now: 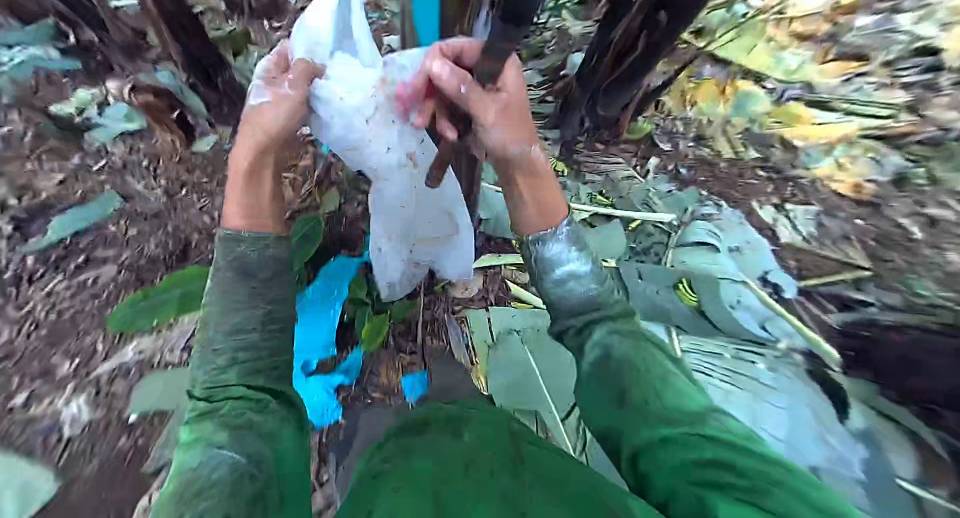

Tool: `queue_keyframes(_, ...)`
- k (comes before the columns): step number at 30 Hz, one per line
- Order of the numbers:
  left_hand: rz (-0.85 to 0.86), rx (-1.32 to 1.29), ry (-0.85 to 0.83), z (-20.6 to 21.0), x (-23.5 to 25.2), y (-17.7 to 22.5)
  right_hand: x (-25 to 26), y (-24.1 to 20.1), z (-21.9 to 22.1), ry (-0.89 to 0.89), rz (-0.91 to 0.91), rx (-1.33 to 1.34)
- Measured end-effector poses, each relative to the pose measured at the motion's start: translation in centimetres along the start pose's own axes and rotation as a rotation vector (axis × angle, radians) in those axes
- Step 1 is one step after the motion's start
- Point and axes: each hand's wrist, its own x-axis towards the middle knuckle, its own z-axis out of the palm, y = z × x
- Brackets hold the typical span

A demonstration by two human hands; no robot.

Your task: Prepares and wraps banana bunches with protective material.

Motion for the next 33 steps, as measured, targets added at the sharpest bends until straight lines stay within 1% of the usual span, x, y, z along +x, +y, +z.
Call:
queue_keyframes(2,0.064,-0.057,-0.098,-5.1,-6.5,-1.7,0.8,-0.3,5.7,-0.122,0.001,0.085)
queue_keyframes(3,0.096,-0.101,-0.156,-7.1,-10.7,-2.5,0.6,-0.7,9.4,-0.184,0.025,0.113)
queue_keyframes(4,0.129,-0.146,-0.178,-8.5,-15.4,-3.0,0.1,-1.2,13.2,-0.248,0.057,0.118)
queue_keyframes(5,0.139,-0.180,-0.153,-9.4,-20.4,-3.6,-0.7,-1.8,17.3,-0.324,0.081,0.112)
queue_keyframes(6,0.117,-0.151,-0.081,-10.0,-25.9,-4.3,-1.8,-2.4,21.7,-0.412,0.104,0.111)
queue_keyframes(7,0.051,-0.101,0.050,-10.0,-31.3,-5.1,-3.3,-2.9,26.6,-0.509,0.127,0.123)
queue_keyframes(9,-0.055,-0.085,0.286,-10.0,-40.0,-6.4,-7.1,-3.9,36.9,-0.712,0.200,0.153)
queue_keyframes(12,-0.183,-0.227,0.850,-10.7,-50.7,-5.2,-13.7,-6.6,51.5,-0.982,0.335,0.134)
queue_keyframes(13,-0.211,-0.217,1.004,-11.5,-54.1,-5.1,-15.7,-7.7,55.8,-1.054,0.345,0.145)
queue_keyframes(15,-0.294,-0.107,1.257,-13.5,-61.0,-5.4,-19.5,-10.4,63.4,-1.191,0.323,0.218)
queue_keyframes(17,-0.434,0.032,1.447,-16.5,-69.3,-5.6,-23.3,-14.3,71.0,-1.345,0.255,0.332)
queue_keyframes(19,-0.591,0.078,1.569,-18.8,-77.7,-4.8,-26.7,-18.6,77.0,-1.467,0.176,0.432)
queue_keyframes(20,-0.629,0.080,1.648,-19.8,-81.7,-4.2,-28.1,-20.4,79.8,-1.515,0.132,0.484)
queue_keyframes(22,-0.644,0.074,1.825,-21.1,-90.0,-2.6,-31.5,-23.8,85.1,-1.612,0.036,0.560)
queue_keyframes(23,-0.630,0.068,1.924,-21.7,-94.5,-1.3,-33.2,-25.4,87.5,-1.651,-0.017,0.583)
queue_keyframes(25,-0.585,0.039,2.171,-22.8,-103.4,2.6,-36.6,-28.5,92.1,-1.684,-0.141,0.596)
queue_keyframes(27,-0.510,0.060,2.536,-23.6,-110.9,6.7,-39.8,-31.3,96.6,-1.679,-0.280,0.560)
queue_keyframes(28,-0.510,0.149,2.721,-23.9,-113.7,8.3,-41.4,-32.8,98.9,-1.669,-0.357,0.556)
queue_keyframes(29,-0.574,0.330,2.840,-24.2,-115.5,9.4,-43.1,-34.3,101.3,-1.657,-0.431,0.565)
queue_keyframes(30,-0.658,0.632,2.865,-24.8,-116.4,10.0,-44.7,-35.8,104.0,-1.633,-0.500,0.583)
queue_keyframes(31,-0.705,1.014,2.782,-25.5,-116.5,9.9,-46.3,-37.3,106.8,-1.599,-0.564,0.611)
queue_keyframes(32,-0.656,1.359,2.608,-26.5,-116.3,8.9,-47.9,-38.9,109.6,-1.556,-0.617,0.634)
queue_keyframes(33,-0.606,1.526,2.361,-27.6,-116.3,7.7,-49.5,-40.6,112.6,-1.517,-0.658,0.658)
